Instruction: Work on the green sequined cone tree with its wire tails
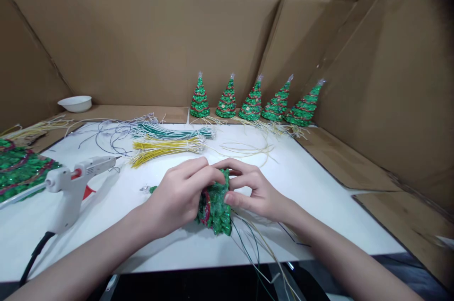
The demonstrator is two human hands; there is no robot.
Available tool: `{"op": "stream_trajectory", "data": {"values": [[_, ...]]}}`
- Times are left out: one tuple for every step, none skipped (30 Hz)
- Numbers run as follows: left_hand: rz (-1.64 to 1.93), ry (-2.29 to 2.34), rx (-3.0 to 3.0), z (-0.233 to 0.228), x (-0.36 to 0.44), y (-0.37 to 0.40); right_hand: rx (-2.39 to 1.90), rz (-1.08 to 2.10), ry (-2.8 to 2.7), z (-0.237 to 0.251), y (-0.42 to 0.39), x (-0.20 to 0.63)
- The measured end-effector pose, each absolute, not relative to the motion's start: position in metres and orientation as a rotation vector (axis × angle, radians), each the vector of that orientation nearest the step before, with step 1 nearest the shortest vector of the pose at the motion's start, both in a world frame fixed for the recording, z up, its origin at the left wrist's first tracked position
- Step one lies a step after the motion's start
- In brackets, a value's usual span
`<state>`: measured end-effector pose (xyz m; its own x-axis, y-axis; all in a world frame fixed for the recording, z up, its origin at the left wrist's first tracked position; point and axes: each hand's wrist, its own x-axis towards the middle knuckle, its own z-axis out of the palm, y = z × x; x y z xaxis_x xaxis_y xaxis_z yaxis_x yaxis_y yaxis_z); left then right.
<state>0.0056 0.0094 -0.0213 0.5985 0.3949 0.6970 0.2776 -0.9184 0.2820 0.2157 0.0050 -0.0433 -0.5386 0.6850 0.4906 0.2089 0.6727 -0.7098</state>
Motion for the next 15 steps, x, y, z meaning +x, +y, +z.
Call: {"op": "stream_trajectory", "data": {"values": [[1.218, 0.566, 2.676, -0.0204, 0.0059, 0.0101, -0.687, 0.766, -2.089, -0.043, 0.0052, 0.216], [1.214, 0.567, 2.674, -0.0194, 0.0063, 0.0106, -0.686, 0.773, -2.09, -0.0427, 0.0052, 0.2161], [1.214, 0.566, 2.672, -0.0182, 0.0066, 0.0108, -0.683, 0.779, -2.091, -0.0423, 0.0051, 0.2161], [1.213, 0.565, 2.669, -0.0171, 0.0069, 0.0108, -0.677, 0.784, -2.091, -0.0418, 0.005, 0.2161], [1.215, 0.561, 2.665, -0.0161, 0.0072, 0.0107, -0.668, 0.788, -2.09, -0.0413, 0.0047, 0.2159], [1.219, 0.556, 2.661, -0.0155, 0.0075, 0.0105, -0.657, 0.792, -2.09, -0.0407, 0.0045, 0.2157], [1.225, 0.551, 2.657, -0.0153, 0.0078, 0.0103, -0.649, 0.795, -2.091, -0.04, 0.0042, 0.2154], [1.235, 0.544, 2.655, -0.0154, 0.0081, 0.0101, -0.642, 0.797, -2.094, -0.0394, 0.004, 0.2151], [1.243, 0.537, 2.655, -0.0157, 0.0083, 0.0099, -0.638, 0.8, -2.098, -0.0389, 0.0038, 0.2149], [1.248, 0.531, 2.656, -0.0161, 0.0085, 0.0097, -0.636, 0.801, -2.105, -0.0384, 0.0037, 0.2147], [1.252, 0.525, 2.655, -0.0165, 0.0086, 0.0095, -0.636, 0.8, -2.11, -0.0381, 0.0037, 0.2145], [1.255, 0.52, 2.651, -0.0168, 0.0086, 0.0094, -0.634, 0.795, -2.113, -0.038, 0.0037, 0.2144], [1.256, 0.517, 2.644, -0.0169, 0.0086, 0.0092, -0.631, 0.788, -2.115, -0.038, 0.0038, 0.2144], [1.253, 0.516, 2.637, -0.0168, 0.0087, 0.009, -0.629, 0.781, -2.115, -0.0381, 0.0038, 0.2143], [1.249, 0.519, 2.631, -0.0165, 0.0087, 0.0089, -0.627, 0.773, -2.114, -0.0383, 0.0039, 0.2143]]}}
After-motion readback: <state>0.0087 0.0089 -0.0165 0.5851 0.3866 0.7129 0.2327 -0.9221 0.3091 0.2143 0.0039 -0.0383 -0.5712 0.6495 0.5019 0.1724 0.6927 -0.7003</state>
